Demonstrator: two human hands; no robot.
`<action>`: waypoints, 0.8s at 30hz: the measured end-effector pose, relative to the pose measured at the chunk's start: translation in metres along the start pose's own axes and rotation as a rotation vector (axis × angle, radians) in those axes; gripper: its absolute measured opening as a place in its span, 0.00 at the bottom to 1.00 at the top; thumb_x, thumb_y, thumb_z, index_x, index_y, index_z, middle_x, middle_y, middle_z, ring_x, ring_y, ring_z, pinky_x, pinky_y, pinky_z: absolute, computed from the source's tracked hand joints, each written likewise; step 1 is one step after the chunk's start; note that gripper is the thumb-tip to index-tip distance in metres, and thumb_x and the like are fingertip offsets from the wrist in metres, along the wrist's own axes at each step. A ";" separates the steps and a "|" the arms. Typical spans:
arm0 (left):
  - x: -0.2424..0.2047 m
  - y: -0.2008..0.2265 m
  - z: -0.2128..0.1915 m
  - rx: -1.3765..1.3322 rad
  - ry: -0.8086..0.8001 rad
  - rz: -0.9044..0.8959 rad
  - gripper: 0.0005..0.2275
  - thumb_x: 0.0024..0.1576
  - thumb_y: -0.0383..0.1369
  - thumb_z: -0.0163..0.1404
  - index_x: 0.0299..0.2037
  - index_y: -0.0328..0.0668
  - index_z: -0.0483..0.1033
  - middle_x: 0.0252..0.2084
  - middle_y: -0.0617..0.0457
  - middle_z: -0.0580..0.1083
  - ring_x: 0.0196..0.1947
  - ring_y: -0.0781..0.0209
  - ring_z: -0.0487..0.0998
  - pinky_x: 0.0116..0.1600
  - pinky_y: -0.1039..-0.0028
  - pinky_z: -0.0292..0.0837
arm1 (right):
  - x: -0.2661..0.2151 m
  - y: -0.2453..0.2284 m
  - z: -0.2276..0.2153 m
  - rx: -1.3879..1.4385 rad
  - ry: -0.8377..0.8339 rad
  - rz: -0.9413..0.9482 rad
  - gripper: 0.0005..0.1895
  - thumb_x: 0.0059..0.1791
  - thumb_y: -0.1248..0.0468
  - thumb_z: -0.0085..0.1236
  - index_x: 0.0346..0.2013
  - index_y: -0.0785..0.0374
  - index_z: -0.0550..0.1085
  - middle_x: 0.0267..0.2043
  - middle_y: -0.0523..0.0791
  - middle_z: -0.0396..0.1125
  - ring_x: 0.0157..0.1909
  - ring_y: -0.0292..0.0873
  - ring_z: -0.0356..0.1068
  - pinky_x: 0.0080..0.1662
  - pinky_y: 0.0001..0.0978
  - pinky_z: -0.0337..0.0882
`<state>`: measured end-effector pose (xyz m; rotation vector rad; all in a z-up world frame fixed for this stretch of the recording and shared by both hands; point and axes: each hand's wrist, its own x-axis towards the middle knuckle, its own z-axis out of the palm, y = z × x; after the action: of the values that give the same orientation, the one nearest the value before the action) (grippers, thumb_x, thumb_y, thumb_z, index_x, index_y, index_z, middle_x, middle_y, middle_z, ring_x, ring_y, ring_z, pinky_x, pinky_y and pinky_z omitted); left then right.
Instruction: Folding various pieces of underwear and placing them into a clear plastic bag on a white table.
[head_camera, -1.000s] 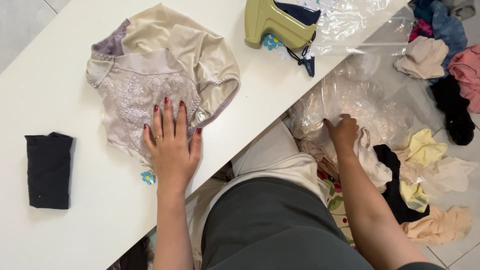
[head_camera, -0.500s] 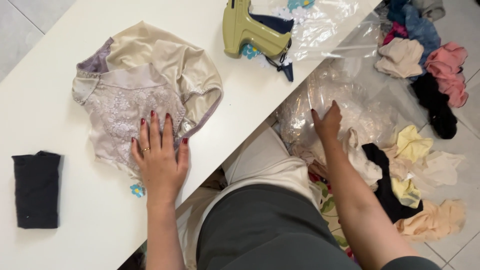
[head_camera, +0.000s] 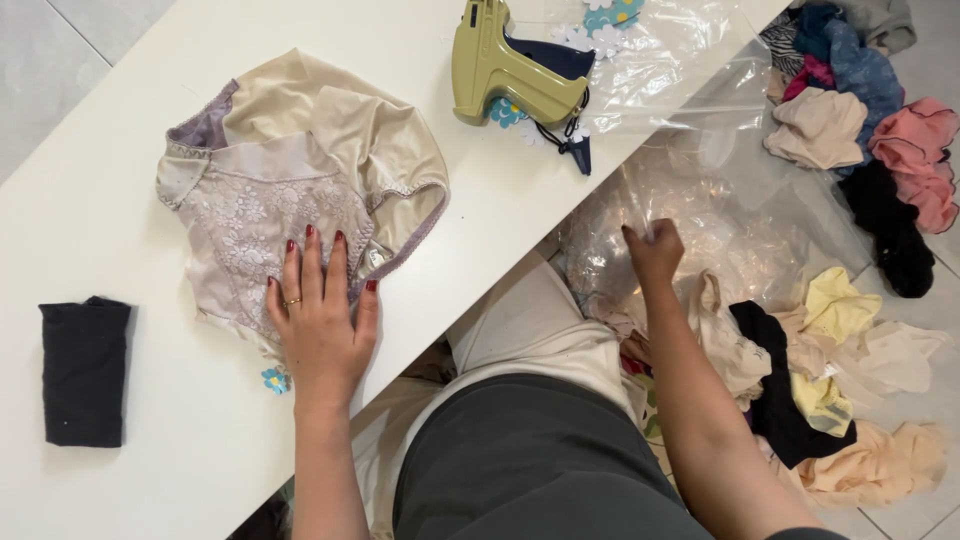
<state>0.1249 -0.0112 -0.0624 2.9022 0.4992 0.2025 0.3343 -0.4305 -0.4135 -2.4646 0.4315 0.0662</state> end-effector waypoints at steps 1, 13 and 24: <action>0.000 0.000 0.000 -0.002 -0.003 0.004 0.26 0.65 0.48 0.35 0.71 0.47 0.62 0.75 0.43 0.56 0.75 0.42 0.50 0.70 0.43 0.38 | -0.006 -0.009 -0.012 0.149 0.079 -0.107 0.27 0.41 0.51 0.79 0.38 0.65 0.71 0.31 0.54 0.68 0.37 0.60 0.73 0.40 0.53 0.70; -0.003 -0.002 -0.001 0.062 0.281 0.132 0.22 0.64 0.41 0.48 0.67 0.42 0.71 0.72 0.43 0.63 0.73 0.43 0.58 0.71 0.48 0.46 | -0.044 -0.228 -0.274 -0.498 -0.779 -0.198 0.14 0.53 0.54 0.58 0.34 0.63 0.74 0.29 0.46 0.68 0.31 0.45 0.63 0.36 0.39 0.58; -0.026 0.044 -0.089 -1.033 0.037 0.290 0.28 0.62 0.47 0.47 0.69 0.42 0.60 0.72 0.44 0.62 0.74 0.48 0.61 0.77 0.56 0.51 | -0.150 -0.371 -0.340 -0.548 -0.923 -0.869 0.19 0.40 0.50 0.71 0.45 0.38 0.81 0.25 0.32 0.83 0.24 0.33 0.79 0.31 0.27 0.74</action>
<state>0.1001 -0.0462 0.0308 1.9318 -0.0531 0.4069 0.2931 -0.3119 0.0964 -2.5488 -1.1588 0.9931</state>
